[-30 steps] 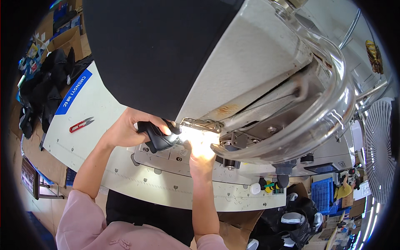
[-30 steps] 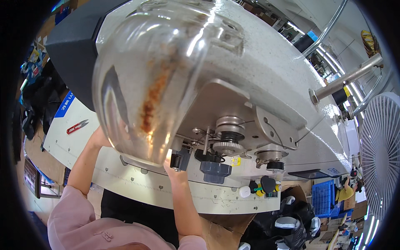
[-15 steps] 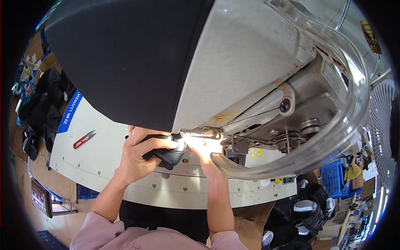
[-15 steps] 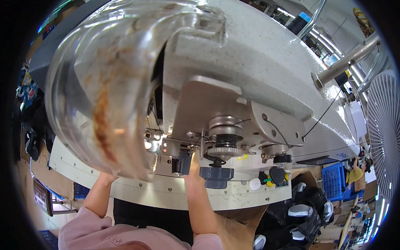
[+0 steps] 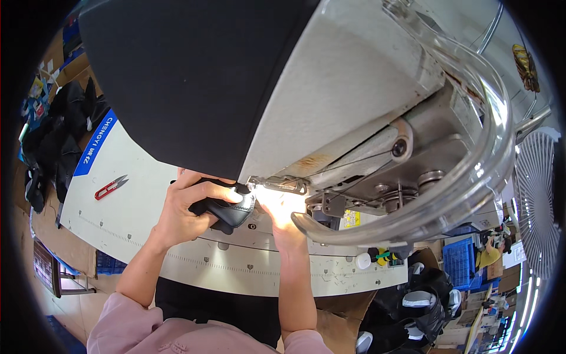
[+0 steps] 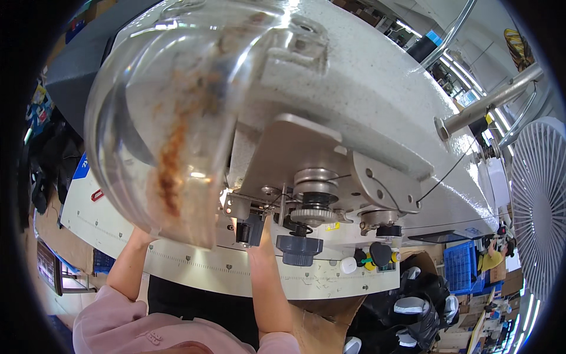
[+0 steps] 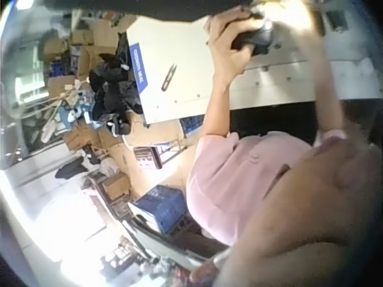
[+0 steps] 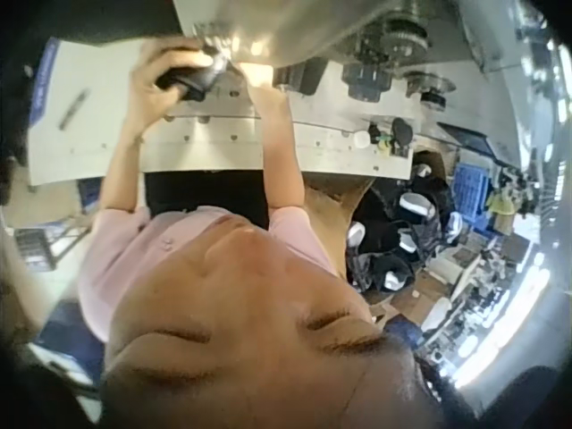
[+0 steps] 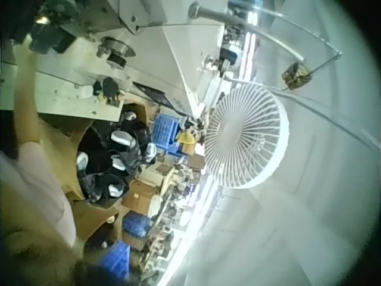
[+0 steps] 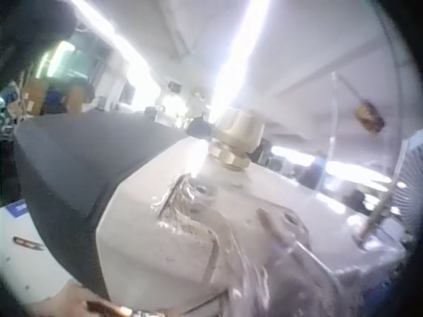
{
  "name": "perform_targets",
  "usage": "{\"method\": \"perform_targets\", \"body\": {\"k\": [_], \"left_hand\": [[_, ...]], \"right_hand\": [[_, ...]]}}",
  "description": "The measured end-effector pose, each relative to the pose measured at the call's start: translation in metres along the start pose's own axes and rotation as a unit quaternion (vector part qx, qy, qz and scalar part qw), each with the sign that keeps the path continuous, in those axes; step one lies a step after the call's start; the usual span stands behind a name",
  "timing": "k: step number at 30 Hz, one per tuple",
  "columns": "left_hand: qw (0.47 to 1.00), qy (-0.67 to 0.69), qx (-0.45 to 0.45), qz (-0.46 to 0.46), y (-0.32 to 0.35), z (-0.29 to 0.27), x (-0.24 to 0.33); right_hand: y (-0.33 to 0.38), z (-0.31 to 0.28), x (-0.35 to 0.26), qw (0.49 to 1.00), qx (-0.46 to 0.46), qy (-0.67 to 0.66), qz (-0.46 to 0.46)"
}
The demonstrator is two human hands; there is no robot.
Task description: The person stitches pieces of shoe material using a sewing machine and trims threads using thread snips.
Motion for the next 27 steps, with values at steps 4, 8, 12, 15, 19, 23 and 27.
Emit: {"method": "perform_targets", "body": {"k": [4,8,12,15,19,23,27], "left_hand": [[0.999,-0.003,0.028,0.028,-0.003,0.000,-0.001],[0.999,0.018,0.050,-0.001,-0.005,0.001,-0.009],[1.000,-0.006,0.024,-0.003,-0.004,0.002,-0.013],[0.999,0.023,0.027,-0.021,-0.002,0.004,-0.016],[0.999,-0.004,0.046,0.005,-0.002,0.004,-0.014],[0.999,0.013,0.036,-0.001,-0.003,0.006,-0.011],[0.999,0.016,0.039,-0.031,-0.001,0.007,-0.011]], "right_hand": [[0.002,-0.004,0.005,0.999,0.025,-0.011,0.018],[0.002,-0.002,0.002,1.000,0.000,0.000,-0.025],[0.001,0.001,-0.003,0.998,0.015,0.045,-0.031],[0.000,0.000,-0.006,0.996,0.031,0.076,-0.023],[0.000,-0.002,-0.004,1.000,0.024,0.018,-0.001],[-0.001,-0.004,-0.002,1.000,0.023,-0.015,0.007],[0.001,-0.002,-0.003,0.998,0.040,-0.046,0.023]]}}
Point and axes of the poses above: each hand's wrist, its own y-axis away from the middle knuckle, its own z-axis out of the palm, x = y × z, the point moved 4 cm from there along -y, towards the middle knuckle, and after that the axes turned 4 degrees about -z, right-handed, at the moved point
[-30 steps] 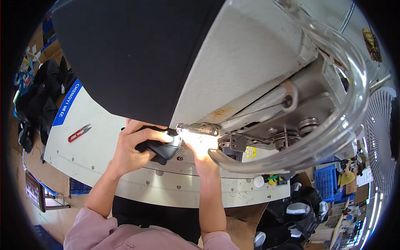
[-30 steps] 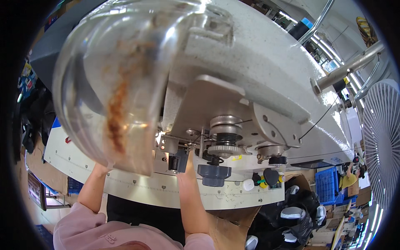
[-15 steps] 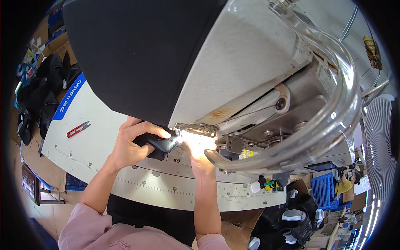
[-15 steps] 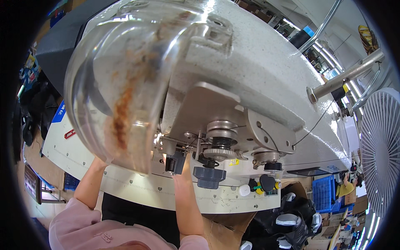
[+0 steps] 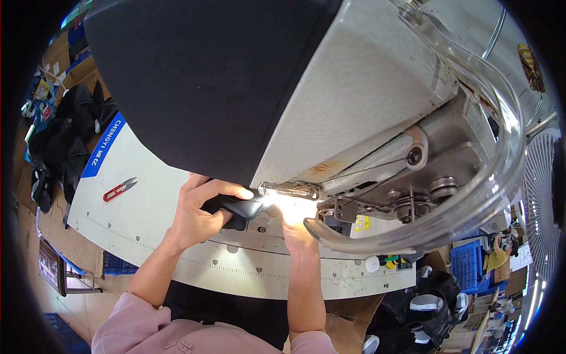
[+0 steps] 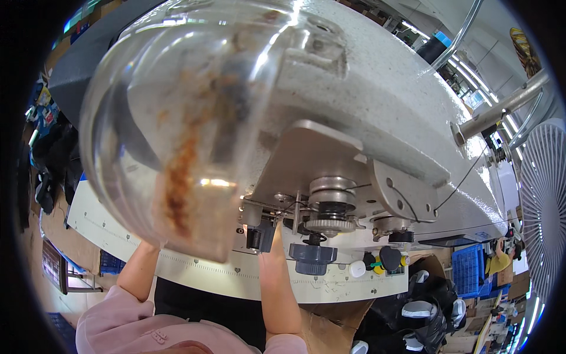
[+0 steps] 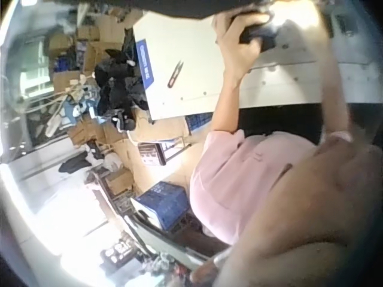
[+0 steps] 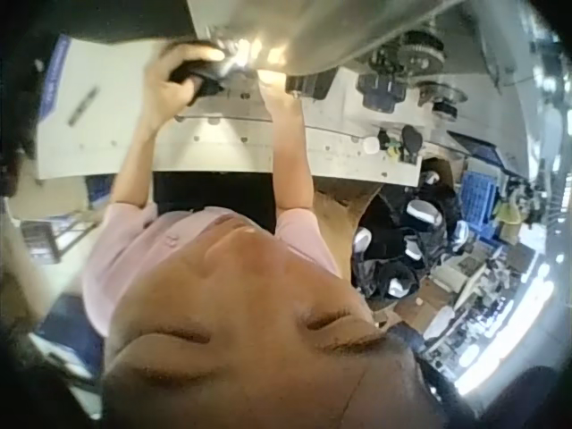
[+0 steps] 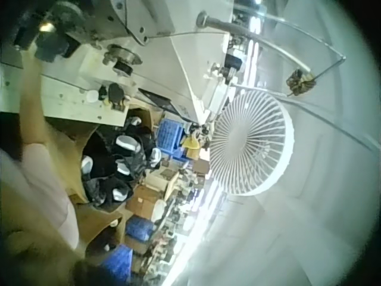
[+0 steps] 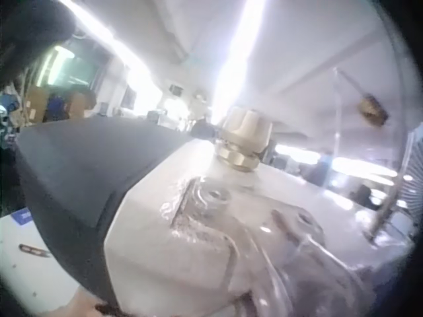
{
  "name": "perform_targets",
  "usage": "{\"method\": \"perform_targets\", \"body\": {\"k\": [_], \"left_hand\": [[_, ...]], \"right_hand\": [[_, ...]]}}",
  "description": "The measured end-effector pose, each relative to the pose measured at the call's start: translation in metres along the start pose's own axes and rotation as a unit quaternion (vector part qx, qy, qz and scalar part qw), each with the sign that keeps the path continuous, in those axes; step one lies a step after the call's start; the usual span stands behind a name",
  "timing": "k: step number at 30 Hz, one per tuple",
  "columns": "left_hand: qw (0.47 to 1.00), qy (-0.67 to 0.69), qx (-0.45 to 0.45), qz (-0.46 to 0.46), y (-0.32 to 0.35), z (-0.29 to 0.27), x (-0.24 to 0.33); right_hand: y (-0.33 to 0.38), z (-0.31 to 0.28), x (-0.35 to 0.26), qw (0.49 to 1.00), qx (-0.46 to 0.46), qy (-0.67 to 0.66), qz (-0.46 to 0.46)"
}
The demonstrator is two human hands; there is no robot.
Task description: The person stitches pieces of shoe material using a sewing machine and trims threads using thread snips.
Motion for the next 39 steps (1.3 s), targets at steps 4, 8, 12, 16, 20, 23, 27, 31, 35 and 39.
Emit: {"method": "perform_targets", "body": {"k": [4,8,12,16,20,23,27,31,35,39], "left_hand": [[0.998,-0.037,0.008,0.045,-0.003,0.001,0.001],[0.999,-0.046,-0.007,0.007,-0.006,0.001,-0.004],[0.993,-0.105,-0.042,-0.021,-0.005,0.002,-0.004],[1.000,-0.017,-0.008,-0.001,-0.004,0.002,0.002],[1.000,0.014,-0.013,0.013,-0.007,0.003,0.005],[0.998,-0.042,0.008,0.038,-0.007,0.002,0.007],[0.997,-0.063,0.019,0.041,-0.004,0.001,0.009],[0.990,-0.078,0.008,0.114,0.012,-0.001,0.023],[0.977,-0.145,-0.006,0.156,0.035,0.005,0.035],[0.978,-0.155,-0.010,0.142,0.027,0.006,0.030]], "right_hand": [[0.004,-0.008,-0.006,0.984,0.020,0.167,-0.056],[-0.008,-0.037,0.006,0.960,0.075,0.260,-0.074],[-0.005,-0.066,0.021,0.951,0.117,0.284,-0.019],[-0.001,-0.064,0.030,0.952,0.151,0.249,0.096],[-0.004,-0.033,0.021,0.994,0.092,0.058,-0.005],[-0.004,-0.024,0.017,0.991,0.114,0.069,0.013],[-0.005,-0.018,0.010,0.989,0.113,0.087,0.022],[0.001,-0.014,-0.006,0.936,-0.016,0.349,-0.049],[0.023,-0.020,-0.012,0.572,-0.115,0.773,-0.252],[0.017,-0.047,-0.001,0.573,-0.112,0.771,-0.254]]}}
Point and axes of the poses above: each hand's wrist, its own y-axis away from the middle knuckle, its own z-axis out of the palm, x = y × z, the point moved 4 cm from there along -y, towards the middle knuckle, and after that the axes turned 4 degrees about -z, right-handed, at the moved point
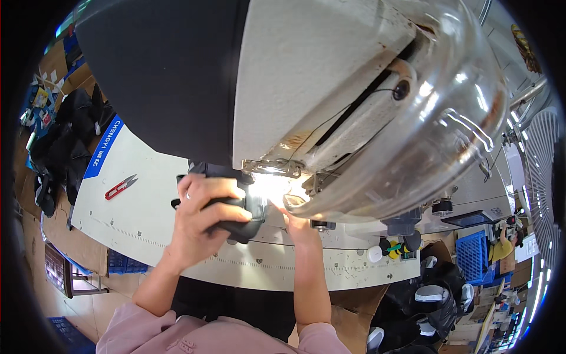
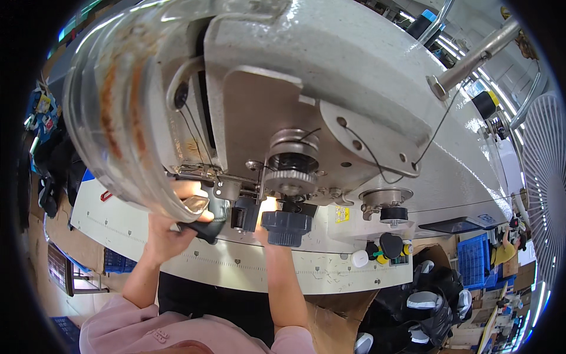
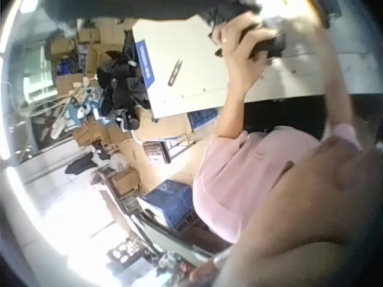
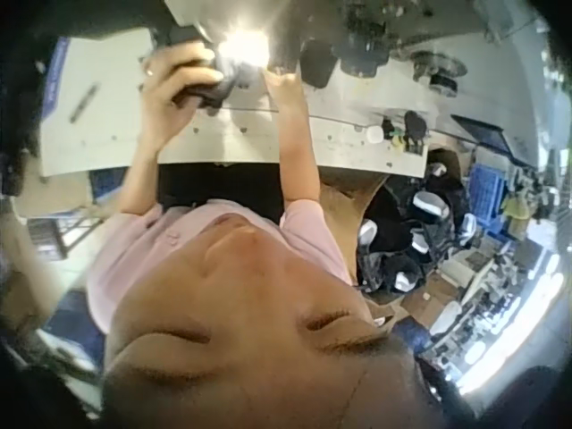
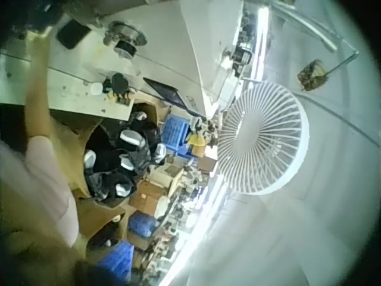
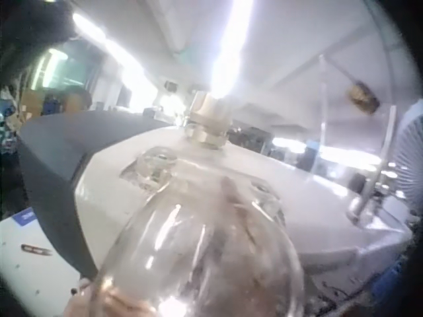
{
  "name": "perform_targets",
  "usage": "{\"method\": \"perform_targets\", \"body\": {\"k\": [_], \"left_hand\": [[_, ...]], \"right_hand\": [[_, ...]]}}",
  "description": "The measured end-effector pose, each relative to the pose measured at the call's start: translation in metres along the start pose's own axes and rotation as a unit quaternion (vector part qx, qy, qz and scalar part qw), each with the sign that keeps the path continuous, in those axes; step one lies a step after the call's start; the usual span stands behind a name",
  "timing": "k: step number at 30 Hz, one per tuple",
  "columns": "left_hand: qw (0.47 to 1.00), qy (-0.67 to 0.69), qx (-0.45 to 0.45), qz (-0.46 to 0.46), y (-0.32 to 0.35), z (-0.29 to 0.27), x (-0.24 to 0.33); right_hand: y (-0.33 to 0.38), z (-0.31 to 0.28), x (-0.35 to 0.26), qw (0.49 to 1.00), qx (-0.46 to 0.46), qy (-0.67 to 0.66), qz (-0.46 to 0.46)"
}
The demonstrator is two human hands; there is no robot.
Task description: The person stitches pieces of shoe material using a sewing machine and trims threads using thread snips.
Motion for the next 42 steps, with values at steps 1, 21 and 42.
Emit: {"method": "perform_targets", "body": {"k": [1,21,42], "left_hand": [[1.000,0.010,0.001,-0.010,-0.005,0.000,-0.004],[0.999,0.021,-0.026,-0.016,-0.021,-0.005,-0.019],[0.985,0.140,-0.057,-0.088,-0.032,-0.010,-0.026]], "right_hand": [[-0.001,0.003,0.000,1.000,0.012,0.000,-0.019],[-0.035,-0.008,-0.026,0.880,-0.016,-0.461,0.118],[-0.043,-0.012,-0.041,0.865,0.053,-0.485,0.117]]}}
Point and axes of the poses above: each hand's wrist, its own y-axis away from the middle knuckle, its own z-axis out of the palm, x = y × z, the point moved 4 cm from there along -y, towards the middle knuckle, and after that the axes turned 4 degrees about -z, right-handed, at the moved point
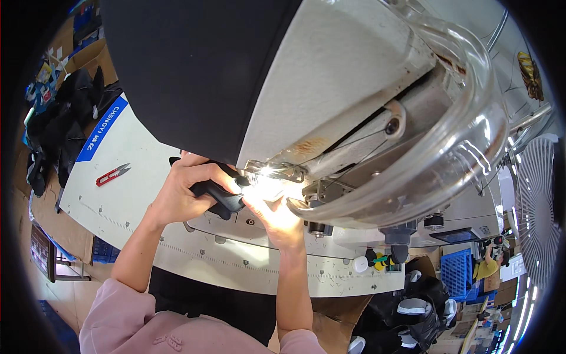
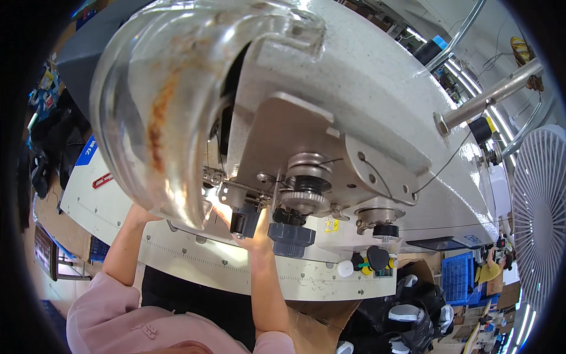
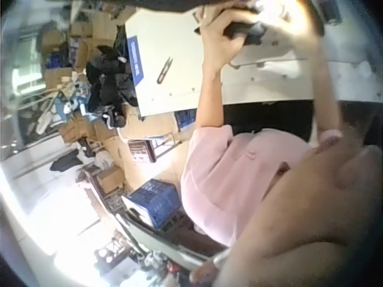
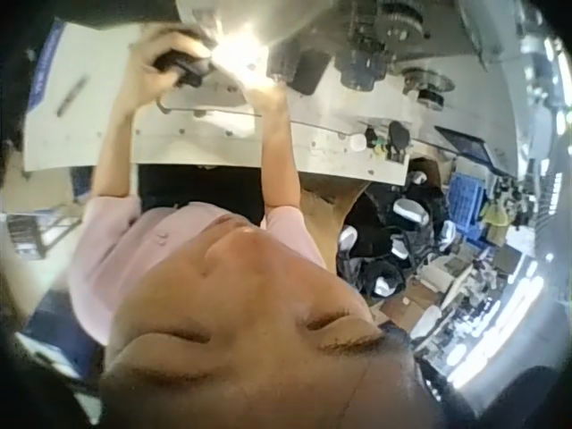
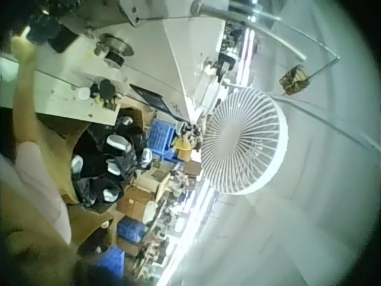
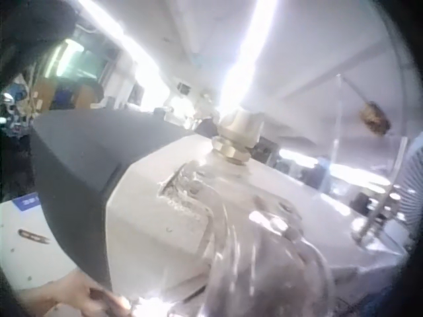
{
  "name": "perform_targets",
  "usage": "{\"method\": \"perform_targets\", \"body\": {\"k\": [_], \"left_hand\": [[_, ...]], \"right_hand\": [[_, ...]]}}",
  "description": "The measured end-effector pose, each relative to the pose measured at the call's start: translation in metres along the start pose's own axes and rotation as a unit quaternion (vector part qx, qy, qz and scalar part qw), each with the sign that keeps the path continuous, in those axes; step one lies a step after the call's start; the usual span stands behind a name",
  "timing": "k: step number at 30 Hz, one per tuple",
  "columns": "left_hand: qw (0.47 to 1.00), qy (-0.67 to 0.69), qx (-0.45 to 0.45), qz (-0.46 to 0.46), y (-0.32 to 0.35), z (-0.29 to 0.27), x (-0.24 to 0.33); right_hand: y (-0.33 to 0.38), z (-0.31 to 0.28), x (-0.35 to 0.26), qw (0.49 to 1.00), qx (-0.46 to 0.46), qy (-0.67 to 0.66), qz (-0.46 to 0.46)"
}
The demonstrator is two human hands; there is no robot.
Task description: The person stitches pieces of shoe material using a sewing machine and trims threads using thread snips.
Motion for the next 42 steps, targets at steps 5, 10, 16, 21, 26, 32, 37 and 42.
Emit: {"method": "perform_targets", "body": {"k": [5,10,16,21,26,32,37,42], "left_hand": [[0.999,0.032,0.000,-0.004,0.000,0.000,0.000],[0.999,0.034,0.005,-0.024,-0.001,0.003,-0.007],[0.998,0.057,0.013,-0.013,-0.006,0.005,-0.012],[0.993,0.111,0.008,-0.039,-0.010,0.007,-0.017],[0.998,0.059,-0.020,-0.024,-0.011,0.006,-0.016],[1.000,0.021,0.007,-0.002,-0.006,0.005,-0.008],[0.998,-0.047,0.003,-0.030,-0.001,0.005,-0.012],[0.989,-0.125,0.071,0.035,-0.008,-0.010,-0.023]], "right_hand": [[-0.003,0.002,-0.008,0.998,-0.001,-0.041,0.049],[-0.004,0.002,-0.007,0.970,0.030,-0.212,0.115],[-0.005,0.001,-0.004,0.957,0.056,-0.247,0.143],[-0.009,0.002,-0.010,0.977,0.011,-0.191,0.099],[-0.005,-0.005,-0.004,0.991,-0.009,-0.060,0.122],[-0.006,-0.004,-0.013,0.996,-0.020,0.072,0.040],[-0.005,0.006,-0.023,0.997,0.021,-0.065,0.035],[0.012,-0.005,-0.049,0.953,0.191,0.220,-0.079]]}}
Point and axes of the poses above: each hand's wrist, its own y-axis away from the middle knuckle, its own z-axis out of the palm, x = y × z, the point moved 4 cm from there along -y, towards the middle knuckle, and after that the axes turned 4 degrees about -z, right-handed, at the moved point
